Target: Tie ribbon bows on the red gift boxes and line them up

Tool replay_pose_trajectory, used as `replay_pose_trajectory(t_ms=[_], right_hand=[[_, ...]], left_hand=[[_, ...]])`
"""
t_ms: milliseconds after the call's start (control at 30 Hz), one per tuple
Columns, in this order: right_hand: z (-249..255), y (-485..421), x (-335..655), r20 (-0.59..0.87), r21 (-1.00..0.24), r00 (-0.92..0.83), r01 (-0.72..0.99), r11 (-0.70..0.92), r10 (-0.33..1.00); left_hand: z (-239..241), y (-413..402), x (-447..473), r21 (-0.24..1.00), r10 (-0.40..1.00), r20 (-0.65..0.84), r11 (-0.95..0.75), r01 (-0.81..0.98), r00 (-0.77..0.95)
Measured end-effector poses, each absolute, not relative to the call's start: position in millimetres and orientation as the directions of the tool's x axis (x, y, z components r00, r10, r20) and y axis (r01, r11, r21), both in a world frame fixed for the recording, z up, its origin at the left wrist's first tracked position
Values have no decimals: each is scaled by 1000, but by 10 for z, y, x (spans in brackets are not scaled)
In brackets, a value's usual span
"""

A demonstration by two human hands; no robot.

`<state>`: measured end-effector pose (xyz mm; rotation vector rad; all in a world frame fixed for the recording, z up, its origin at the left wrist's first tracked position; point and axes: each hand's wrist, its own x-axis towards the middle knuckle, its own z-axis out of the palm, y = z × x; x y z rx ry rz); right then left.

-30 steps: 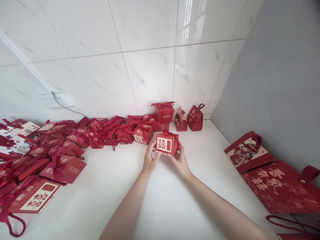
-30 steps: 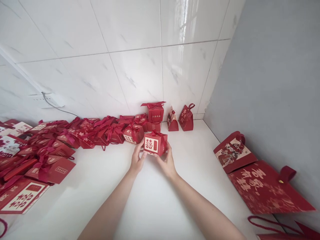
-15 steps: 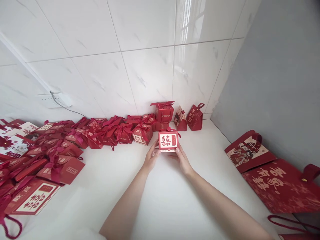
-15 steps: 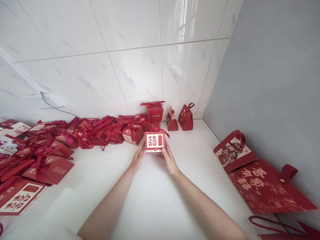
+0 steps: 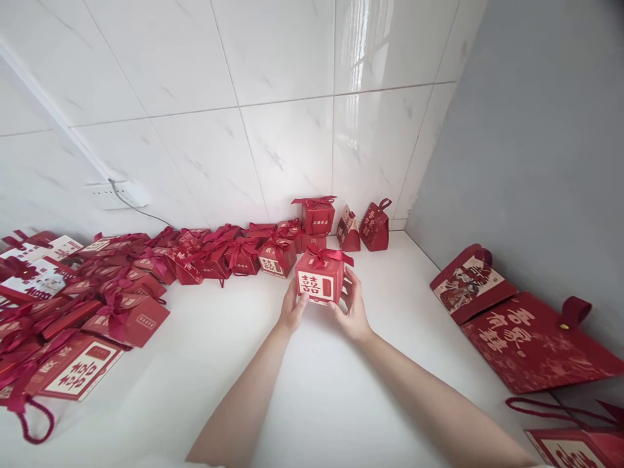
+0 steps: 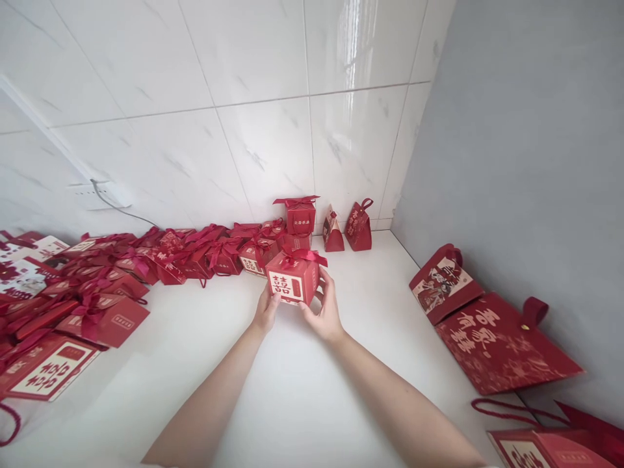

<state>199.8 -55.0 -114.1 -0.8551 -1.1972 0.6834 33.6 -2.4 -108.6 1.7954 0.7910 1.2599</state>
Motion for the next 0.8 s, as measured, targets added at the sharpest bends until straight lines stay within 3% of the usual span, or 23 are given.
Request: replay_pose_trajectory(t_ms=[100,200,267,400,500,633,800], right_hand=[[-1127,-614,1959,553,-816,335,34,577,763],[-1123,-644,1922,566,-812,257,8,584,783],[-1128,-632,1903,549,-821,219,-44,570,807],[-1177,-508,1909,308,-892,122,-307,331,944],[-1242,-393,1951,119,-881,6,-460,108,993],[-1309,-325,2000,46,-852,-11,-523,34,999],[-1291,-353,2015,132,-893,115,-418,168,985]], left_hand=[[-1158,7,337,875,845,472,-485,-13,252],[-1198,64,336,934,920,356,-343,-100,165],[-1207,93,341,964,947,255,-233,-132,196],[-1204,95,352,978,931,206,-185,-96,302],[-1217,67,345,978,940,158,-107,-177,302],[-1229,43,336,961,924,47,62,-269,379],[-1125,60,367,950,921,204,-104,-295,331]])
